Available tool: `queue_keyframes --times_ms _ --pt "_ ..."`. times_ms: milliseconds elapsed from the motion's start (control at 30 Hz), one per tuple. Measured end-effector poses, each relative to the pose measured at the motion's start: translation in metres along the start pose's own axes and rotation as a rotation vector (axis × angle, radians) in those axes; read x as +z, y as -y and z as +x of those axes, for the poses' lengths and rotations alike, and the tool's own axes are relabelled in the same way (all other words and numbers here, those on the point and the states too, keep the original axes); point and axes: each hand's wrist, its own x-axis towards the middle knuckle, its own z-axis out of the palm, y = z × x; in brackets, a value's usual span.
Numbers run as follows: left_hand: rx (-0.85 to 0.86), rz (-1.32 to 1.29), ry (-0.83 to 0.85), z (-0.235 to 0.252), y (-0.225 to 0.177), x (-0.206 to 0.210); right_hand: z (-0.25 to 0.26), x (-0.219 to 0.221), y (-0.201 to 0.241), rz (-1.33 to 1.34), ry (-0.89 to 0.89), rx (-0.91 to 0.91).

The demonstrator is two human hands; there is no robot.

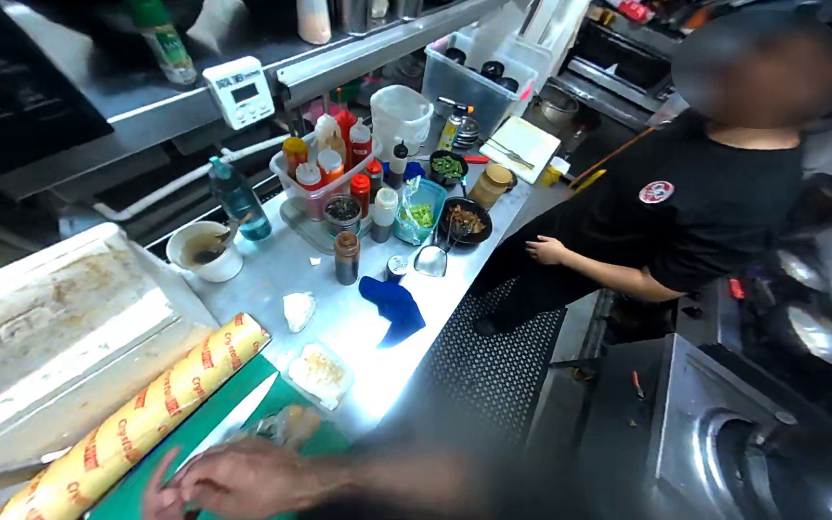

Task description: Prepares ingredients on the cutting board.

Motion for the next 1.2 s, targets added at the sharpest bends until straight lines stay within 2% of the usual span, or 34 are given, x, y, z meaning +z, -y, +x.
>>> queue_keyframes --times_ms 33,167,333,400,500,567,633,733,800,900,1067,1200 --pt "-0.046 0.064 0.042 -0.001 0.014 0.002 -0.005 0.002 -0.009 -0.047 -0.044 0.026" --pt "-0.007 0.321 0.155 -0.012 0.047 0.012 -0.038 -0.022 -0.036 -0.245 -0.213 0.180" --pt "0.085 0.345 -0.020 -0.017 0.053 0.022 -0.081 -0.022 -0.043 -0.330 0.124 0.285" --pt "0.125 0.304 -0.051 -0.012 0.048 0.020 -0.088 -0.018 -0.041 -0.371 0.108 0.323" --pt "0.179 0.260 -0.081 -0.009 0.043 0.014 -0.089 -0.028 -0.043 -0.377 -0.059 0.291" --pt "0.189 0.218 -0.120 -0.007 0.047 0.010 -0.086 -0.041 -0.035 -0.290 -0.005 0.291" --pt "0.191 0.172 -0.105 -0.007 0.056 0.005 -0.083 -0.043 -0.022 -0.078 0.116 0.303" --pt "0.233 0.088 0.051 -0.006 0.057 0.001 -0.075 -0.036 -0.014 0.300 0.237 0.368" --pt "0.248 0.033 0.205 -0.007 0.053 0.003 -0.070 -0.035 -0.011 0.384 0.274 0.413" --pt "0.257 -0.146 0.404 -0.013 0.056 0.009 -0.068 -0.031 -0.006 0.328 0.283 0.346" --pt "0.254 -0.373 0.742 -0.031 0.047 -0.007 -0.084 -0.034 0.011 0.204 0.222 -0.002" --pt "0.246 -0.178 0.980 -0.030 0.014 -0.002 -0.098 -0.043 0.016 0.023 0.333 -0.173"
